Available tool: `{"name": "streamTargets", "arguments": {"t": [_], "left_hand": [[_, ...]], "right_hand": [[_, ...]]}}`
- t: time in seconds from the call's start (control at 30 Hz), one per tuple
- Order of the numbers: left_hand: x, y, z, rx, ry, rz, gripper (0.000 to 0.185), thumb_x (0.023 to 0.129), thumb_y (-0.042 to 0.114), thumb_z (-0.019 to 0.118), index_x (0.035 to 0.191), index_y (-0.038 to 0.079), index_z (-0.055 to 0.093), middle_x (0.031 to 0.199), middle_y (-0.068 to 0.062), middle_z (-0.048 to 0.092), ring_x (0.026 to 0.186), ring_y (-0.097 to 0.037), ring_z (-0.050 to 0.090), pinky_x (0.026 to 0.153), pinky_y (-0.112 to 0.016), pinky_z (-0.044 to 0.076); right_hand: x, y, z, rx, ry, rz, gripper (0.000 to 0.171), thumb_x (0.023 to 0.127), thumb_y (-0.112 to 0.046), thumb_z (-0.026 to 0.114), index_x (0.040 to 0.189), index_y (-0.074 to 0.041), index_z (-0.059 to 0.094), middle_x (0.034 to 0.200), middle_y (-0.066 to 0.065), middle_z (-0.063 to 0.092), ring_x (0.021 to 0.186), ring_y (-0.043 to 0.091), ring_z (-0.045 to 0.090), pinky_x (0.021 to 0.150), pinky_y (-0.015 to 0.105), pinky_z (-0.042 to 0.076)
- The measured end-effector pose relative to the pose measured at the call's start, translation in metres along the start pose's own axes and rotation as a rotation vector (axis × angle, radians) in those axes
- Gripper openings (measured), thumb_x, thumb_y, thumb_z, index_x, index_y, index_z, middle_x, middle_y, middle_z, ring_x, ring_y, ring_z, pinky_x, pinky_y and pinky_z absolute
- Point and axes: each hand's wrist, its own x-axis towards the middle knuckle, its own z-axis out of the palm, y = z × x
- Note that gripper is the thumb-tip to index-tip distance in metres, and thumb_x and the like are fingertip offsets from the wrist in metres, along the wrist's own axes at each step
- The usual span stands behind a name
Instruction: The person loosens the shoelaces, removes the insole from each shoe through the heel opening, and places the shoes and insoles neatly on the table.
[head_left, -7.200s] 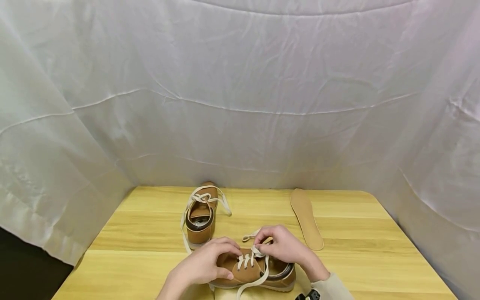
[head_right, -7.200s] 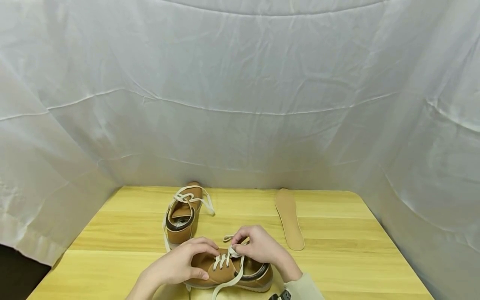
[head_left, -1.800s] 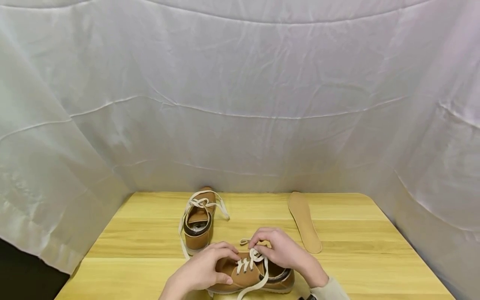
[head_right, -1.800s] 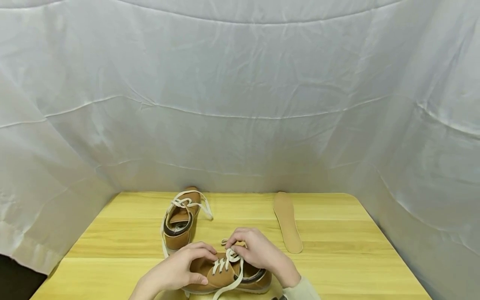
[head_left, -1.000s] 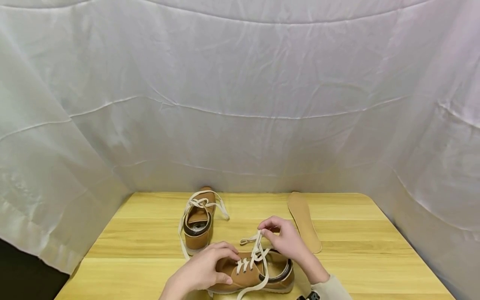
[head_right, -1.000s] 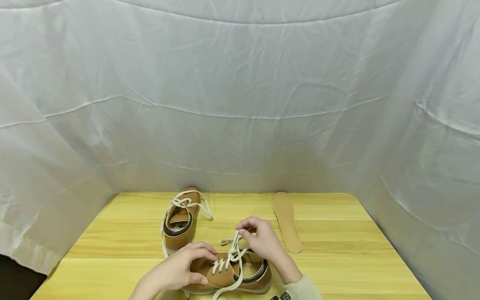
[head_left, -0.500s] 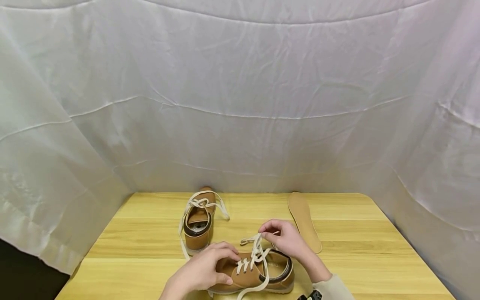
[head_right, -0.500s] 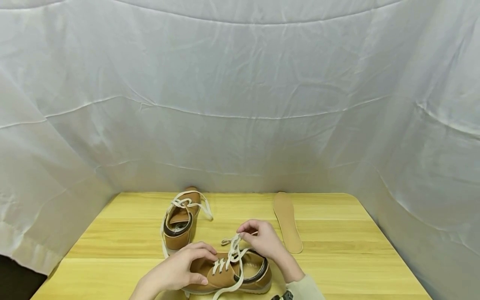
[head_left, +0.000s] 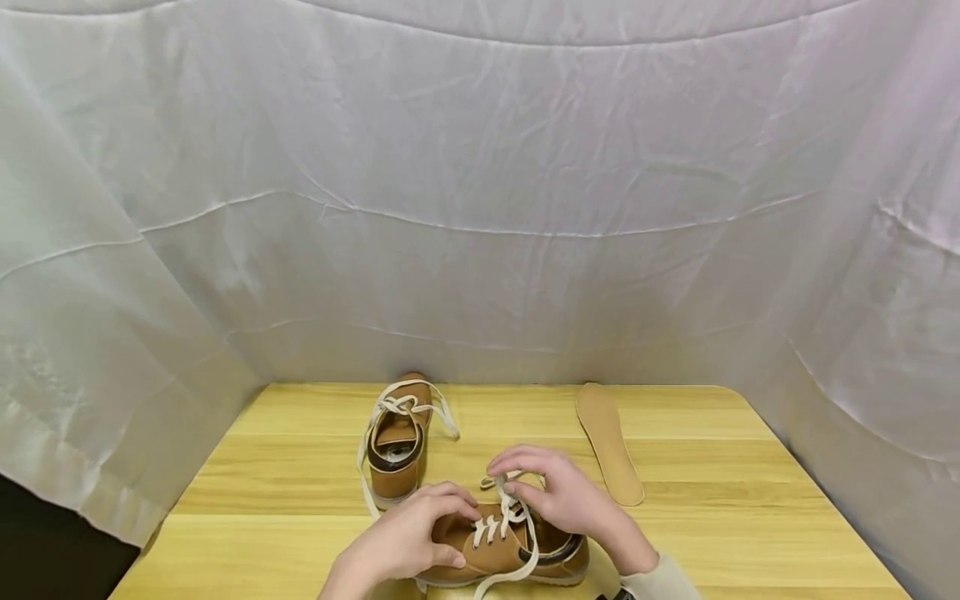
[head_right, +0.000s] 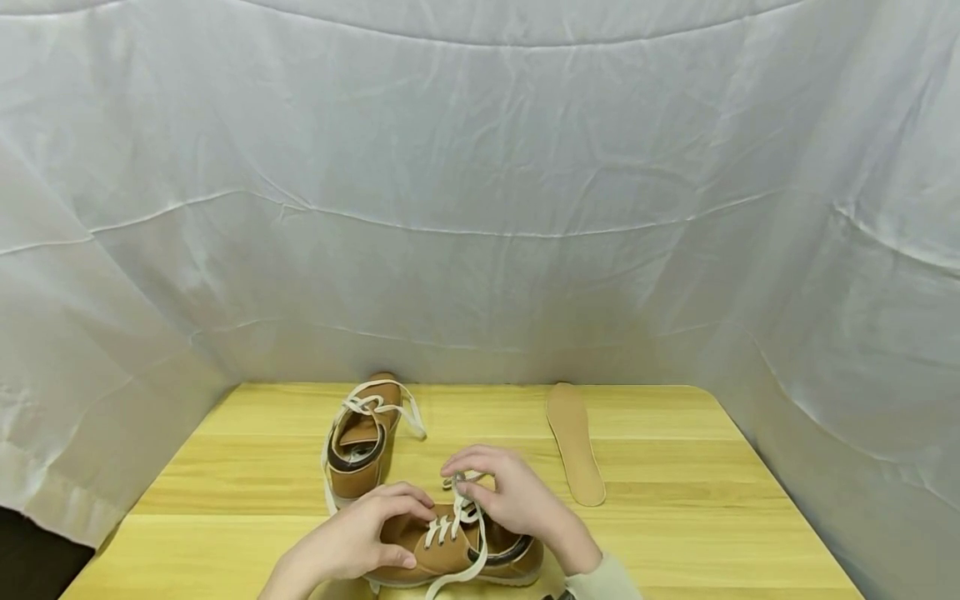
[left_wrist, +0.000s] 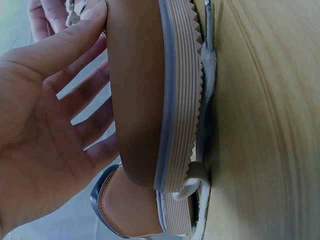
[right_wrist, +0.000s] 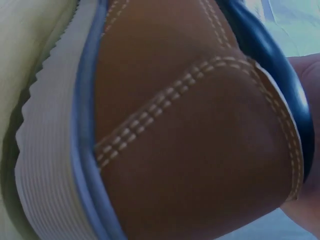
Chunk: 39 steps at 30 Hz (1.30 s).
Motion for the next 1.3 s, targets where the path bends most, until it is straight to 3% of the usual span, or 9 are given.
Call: {"name": "streamTargets", "arguments": {"t": [0.27, 0.47, 0.7, 0.97, 1.3], "left_hand": [[0.0002, -0.0004, -0.0001, 0.001, -0.001, 0.000, 0.042, 0.081, 0.025, 0.090, 0.120, 0.029, 0.074, 0.129, 0.014, 0.064, 0.123, -0.011, 0.057, 0.103, -0.035, 0.051], [-0.0003, 0.0000, -0.0004, 0.002, 0.000, 0.008, 0.041, 0.081, 0.025, 0.090, 0.119, 0.028, 0.074, 0.129, 0.013, 0.064, 0.123, -0.011, 0.058, 0.103, -0.035, 0.051], [0.0009, 0.0008, -0.0007, -0.002, -0.001, 0.009, 0.041, 0.082, 0.023, 0.090, 0.119, 0.027, 0.075, 0.129, 0.011, 0.064, 0.123, -0.011, 0.058, 0.103, -0.035, 0.051], [0.0010, 0.0014, -0.0012, -0.002, 0.002, 0.010, 0.040, 0.082, 0.022, 0.090, 0.119, 0.027, 0.075, 0.129, 0.010, 0.065, 0.122, -0.011, 0.057, 0.103, -0.035, 0.051], [0.0013, 0.0017, -0.0010, -0.001, 0.006, 0.019, 0.041, 0.082, 0.022, 0.090, 0.119, 0.026, 0.075, 0.129, 0.009, 0.065, 0.122, -0.011, 0.058, 0.104, -0.035, 0.050]], "right_hand": [[0.0001, -0.0015, 0.0018, -0.092, -0.108, -0.024, 0.028, 0.096, 0.002, 0.069, 0.111, -0.020, 0.077, 0.119, -0.007, 0.074, 0.113, 0.012, 0.068, 0.100, 0.035, 0.056], [-0.0014, -0.0010, 0.0015, -0.099, -0.107, -0.025, 0.023, 0.097, -0.004, 0.071, 0.108, -0.022, 0.077, 0.115, -0.007, 0.074, 0.108, 0.010, 0.068, 0.095, 0.032, 0.057], [-0.0018, 0.0001, 0.0024, -0.100, -0.102, 0.015, 0.015, 0.096, -0.005, 0.072, 0.104, -0.017, 0.077, 0.109, -0.008, 0.074, 0.106, 0.008, 0.067, 0.094, 0.032, 0.057], [-0.0024, -0.0003, 0.0016, -0.099, -0.047, 0.058, 0.015, 0.095, -0.005, 0.072, 0.104, -0.017, 0.076, 0.108, -0.008, 0.074, 0.105, 0.008, 0.068, 0.096, 0.038, 0.057], [-0.0028, 0.0055, -0.0028, -0.049, 0.066, 0.071, 0.016, 0.094, -0.003, 0.073, 0.101, -0.017, 0.076, 0.103, -0.011, 0.073, 0.097, 0.010, 0.069, 0.089, 0.041, 0.059]]}}
